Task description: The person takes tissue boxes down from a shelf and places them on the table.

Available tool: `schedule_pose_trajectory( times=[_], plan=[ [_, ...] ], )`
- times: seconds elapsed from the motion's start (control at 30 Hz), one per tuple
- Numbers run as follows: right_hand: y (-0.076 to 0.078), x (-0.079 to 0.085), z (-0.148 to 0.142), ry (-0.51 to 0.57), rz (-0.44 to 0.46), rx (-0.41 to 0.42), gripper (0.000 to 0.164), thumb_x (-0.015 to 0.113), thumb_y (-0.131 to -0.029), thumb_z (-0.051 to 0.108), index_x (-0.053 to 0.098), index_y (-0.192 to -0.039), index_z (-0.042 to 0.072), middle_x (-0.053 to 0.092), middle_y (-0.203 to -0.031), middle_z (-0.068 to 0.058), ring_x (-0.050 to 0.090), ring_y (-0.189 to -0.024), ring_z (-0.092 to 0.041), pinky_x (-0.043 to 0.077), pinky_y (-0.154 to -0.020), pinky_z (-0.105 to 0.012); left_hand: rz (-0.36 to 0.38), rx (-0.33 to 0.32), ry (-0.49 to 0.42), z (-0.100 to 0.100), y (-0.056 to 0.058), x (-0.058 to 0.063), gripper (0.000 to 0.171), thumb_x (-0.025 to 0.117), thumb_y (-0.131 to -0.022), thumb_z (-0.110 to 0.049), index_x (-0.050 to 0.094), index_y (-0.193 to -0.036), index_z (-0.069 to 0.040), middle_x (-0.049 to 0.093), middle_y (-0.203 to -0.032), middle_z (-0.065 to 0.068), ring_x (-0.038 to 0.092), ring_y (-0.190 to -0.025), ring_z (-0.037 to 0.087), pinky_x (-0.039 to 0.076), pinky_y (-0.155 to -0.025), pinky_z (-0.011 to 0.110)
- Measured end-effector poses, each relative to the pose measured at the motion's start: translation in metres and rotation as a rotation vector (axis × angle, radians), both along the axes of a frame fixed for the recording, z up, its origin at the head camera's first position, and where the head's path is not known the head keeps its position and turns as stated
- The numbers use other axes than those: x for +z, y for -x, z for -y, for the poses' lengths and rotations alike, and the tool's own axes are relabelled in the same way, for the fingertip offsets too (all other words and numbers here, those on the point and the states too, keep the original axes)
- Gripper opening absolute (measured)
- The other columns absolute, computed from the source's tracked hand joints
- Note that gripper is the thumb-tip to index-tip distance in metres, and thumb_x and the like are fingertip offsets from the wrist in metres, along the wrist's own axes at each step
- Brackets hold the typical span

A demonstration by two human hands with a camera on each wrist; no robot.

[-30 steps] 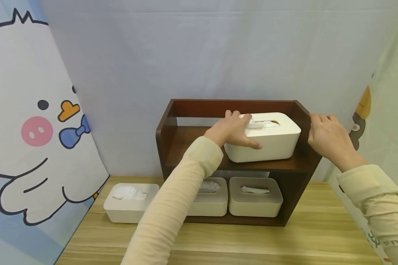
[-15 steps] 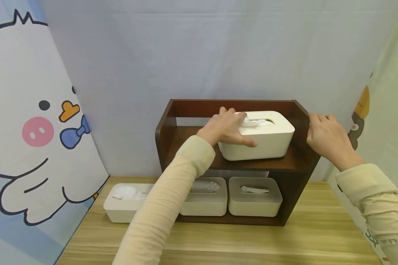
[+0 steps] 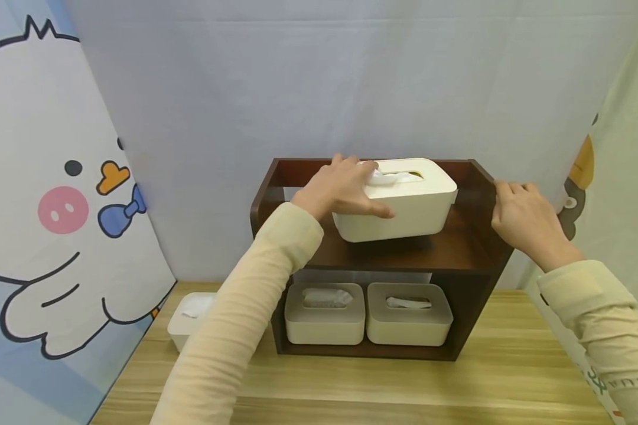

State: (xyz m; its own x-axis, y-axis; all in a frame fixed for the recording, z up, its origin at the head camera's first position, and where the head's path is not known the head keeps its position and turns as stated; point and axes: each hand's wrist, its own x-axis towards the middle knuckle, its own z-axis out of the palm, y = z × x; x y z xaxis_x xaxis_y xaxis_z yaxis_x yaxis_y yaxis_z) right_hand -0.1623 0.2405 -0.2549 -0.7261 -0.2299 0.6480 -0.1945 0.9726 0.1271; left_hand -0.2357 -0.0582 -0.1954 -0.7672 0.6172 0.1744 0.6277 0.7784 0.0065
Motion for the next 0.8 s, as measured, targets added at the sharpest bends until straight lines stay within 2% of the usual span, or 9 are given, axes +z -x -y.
schedule_pose_trajectory(
  times=[0.17, 0.47, 0.63, 0.8],
  plan=[
    [0.001, -0.001, 0.000, 0.001, -0.010, 0.002, 0.033, 0.037, -0.083, 0.000, 0.050, -0.108, -0.018, 0.057, -0.095, -0.038, 0.049, -0.086, -0.052, 0.040, -0.077, -0.057, -0.009, 0.018, -0.003, 0.013, 0.002, 0.009, 0.093, 0.055, -0.062, -0.078, 0.038, -0.136, -0.024, 0.048, -0.122, 0.002, 0.041, -0.108, 0.025, 0.042, -0.085, 0.040],
    [-0.001, 0.000, 0.000, 0.012, 0.088, -0.039, 0.036, 0.033, -0.086, 0.002, 0.047, -0.113, -0.018, 0.054, -0.102, -0.039, 0.046, -0.092, -0.054, 0.040, -0.078, -0.057, -0.005, 0.038, -0.056, 0.047, 0.007, 0.034, 0.086, 0.059, -0.064, -0.074, 0.043, -0.130, -0.021, 0.051, -0.116, 0.004, 0.040, -0.106, 0.026, 0.041, -0.083, 0.040],
    [-0.001, 0.001, -0.001, 0.006, 0.076, -0.035, 0.035, 0.034, -0.086, 0.001, 0.047, -0.111, -0.018, 0.055, -0.100, -0.039, 0.047, -0.092, -0.053, 0.039, -0.081, -0.056, -0.027, 0.042, -0.071, 0.067, 0.010, 0.048, 0.086, 0.060, -0.064, -0.072, 0.045, -0.128, -0.016, 0.054, -0.115, 0.005, 0.044, -0.105, 0.027, 0.040, -0.086, 0.039],
    [0.000, 0.001, 0.000, 0.011, 0.072, -0.030, 0.035, 0.034, -0.086, 0.001, 0.047, -0.112, -0.018, 0.055, -0.100, -0.039, 0.047, -0.092, -0.053, 0.039, -0.081, -0.057, -0.038, 0.073, -0.086, 0.091, 0.008, 0.059, 0.087, 0.060, -0.063, -0.073, 0.046, -0.126, -0.014, 0.056, -0.116, 0.006, 0.048, -0.103, 0.025, 0.042, -0.087, 0.041]
  ],
)
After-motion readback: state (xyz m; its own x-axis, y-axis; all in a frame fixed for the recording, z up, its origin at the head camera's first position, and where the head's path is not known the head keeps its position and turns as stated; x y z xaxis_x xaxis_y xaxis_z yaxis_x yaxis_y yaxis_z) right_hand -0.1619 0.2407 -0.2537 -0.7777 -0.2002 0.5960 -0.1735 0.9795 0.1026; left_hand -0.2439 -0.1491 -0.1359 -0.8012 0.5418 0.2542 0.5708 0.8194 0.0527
